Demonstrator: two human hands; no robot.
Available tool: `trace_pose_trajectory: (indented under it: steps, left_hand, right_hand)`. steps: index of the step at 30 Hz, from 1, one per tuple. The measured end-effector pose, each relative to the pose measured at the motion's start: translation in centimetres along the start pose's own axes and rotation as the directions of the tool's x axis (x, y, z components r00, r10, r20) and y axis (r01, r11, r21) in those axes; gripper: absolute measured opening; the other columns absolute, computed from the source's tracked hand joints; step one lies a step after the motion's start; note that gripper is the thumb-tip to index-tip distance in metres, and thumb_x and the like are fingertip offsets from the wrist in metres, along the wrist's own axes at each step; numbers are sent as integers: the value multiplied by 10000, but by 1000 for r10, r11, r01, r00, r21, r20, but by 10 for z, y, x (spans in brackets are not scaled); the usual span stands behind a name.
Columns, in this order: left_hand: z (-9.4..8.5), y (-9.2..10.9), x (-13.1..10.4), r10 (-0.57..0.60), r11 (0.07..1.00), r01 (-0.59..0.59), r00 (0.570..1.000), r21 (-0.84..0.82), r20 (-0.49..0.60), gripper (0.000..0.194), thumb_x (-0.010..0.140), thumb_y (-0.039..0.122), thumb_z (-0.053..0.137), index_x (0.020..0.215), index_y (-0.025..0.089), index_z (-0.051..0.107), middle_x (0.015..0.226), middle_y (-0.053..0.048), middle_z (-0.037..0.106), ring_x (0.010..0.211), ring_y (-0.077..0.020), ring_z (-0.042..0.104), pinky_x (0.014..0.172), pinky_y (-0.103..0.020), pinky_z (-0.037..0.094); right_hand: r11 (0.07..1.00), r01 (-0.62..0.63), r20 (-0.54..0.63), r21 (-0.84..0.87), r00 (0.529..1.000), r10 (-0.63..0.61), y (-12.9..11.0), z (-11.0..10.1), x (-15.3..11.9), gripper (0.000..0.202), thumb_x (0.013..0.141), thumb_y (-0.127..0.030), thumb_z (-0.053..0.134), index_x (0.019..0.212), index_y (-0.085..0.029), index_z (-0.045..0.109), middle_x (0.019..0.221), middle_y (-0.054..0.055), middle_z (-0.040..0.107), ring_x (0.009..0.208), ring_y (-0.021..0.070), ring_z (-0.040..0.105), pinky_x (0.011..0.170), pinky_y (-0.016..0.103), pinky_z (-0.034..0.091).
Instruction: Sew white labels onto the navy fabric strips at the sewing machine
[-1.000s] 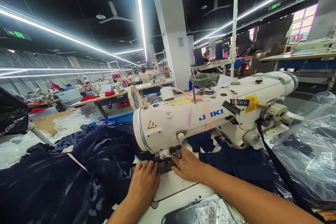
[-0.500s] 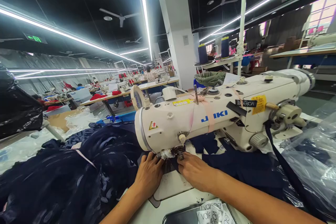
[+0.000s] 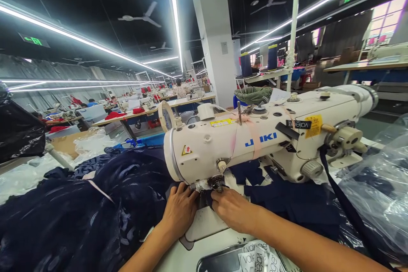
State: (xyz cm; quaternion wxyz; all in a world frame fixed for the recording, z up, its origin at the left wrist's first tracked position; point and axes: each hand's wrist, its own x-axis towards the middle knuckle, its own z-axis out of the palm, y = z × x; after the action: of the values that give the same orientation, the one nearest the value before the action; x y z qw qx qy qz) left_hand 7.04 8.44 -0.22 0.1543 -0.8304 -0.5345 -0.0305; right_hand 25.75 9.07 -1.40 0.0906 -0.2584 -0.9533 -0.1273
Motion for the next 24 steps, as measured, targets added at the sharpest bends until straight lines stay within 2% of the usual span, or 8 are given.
trace_pose_trajectory:
  steps: [8,14,20,24]
  left_hand:
    - [3,-1,4,1,1000,-1,1000,5,-14,207,785,155,453,896,191,625,855,-74,614,891,-266,476,714,-401,337]
    - [6,-5,8,10,1000,-10,1000,-29,-12,195,792,167,455,867,195,633,839,-71,618,873,-262,476,712,-398,328]
    - [9,-7,10,13,999,-14,999,-29,-43,195,788,170,463,875,200,635,801,-69,614,862,-249,477,716,-386,317]
    - [8,-7,10,1,999,-2,999,-34,-32,215,785,154,451,893,201,631,799,-70,617,874,-251,479,714,-383,322]
  right_hand:
    - [996,-54,31,-72,998,56,-8,-2,6,233,685,40,470,806,-95,616,844,124,598,736,209,570,611,300,462]
    - [995,-63,5,-80,998,64,-9,6,8,200,680,30,505,801,-92,608,854,127,591,744,216,567,554,293,448]
    - [991,-104,-39,-86,994,101,-11,16,11,149,697,5,530,791,-89,600,844,129,586,773,232,564,574,310,458]
    - [991,-119,-36,-66,992,117,-11,15,12,170,698,10,514,805,-92,599,867,139,592,755,227,571,571,308,462]
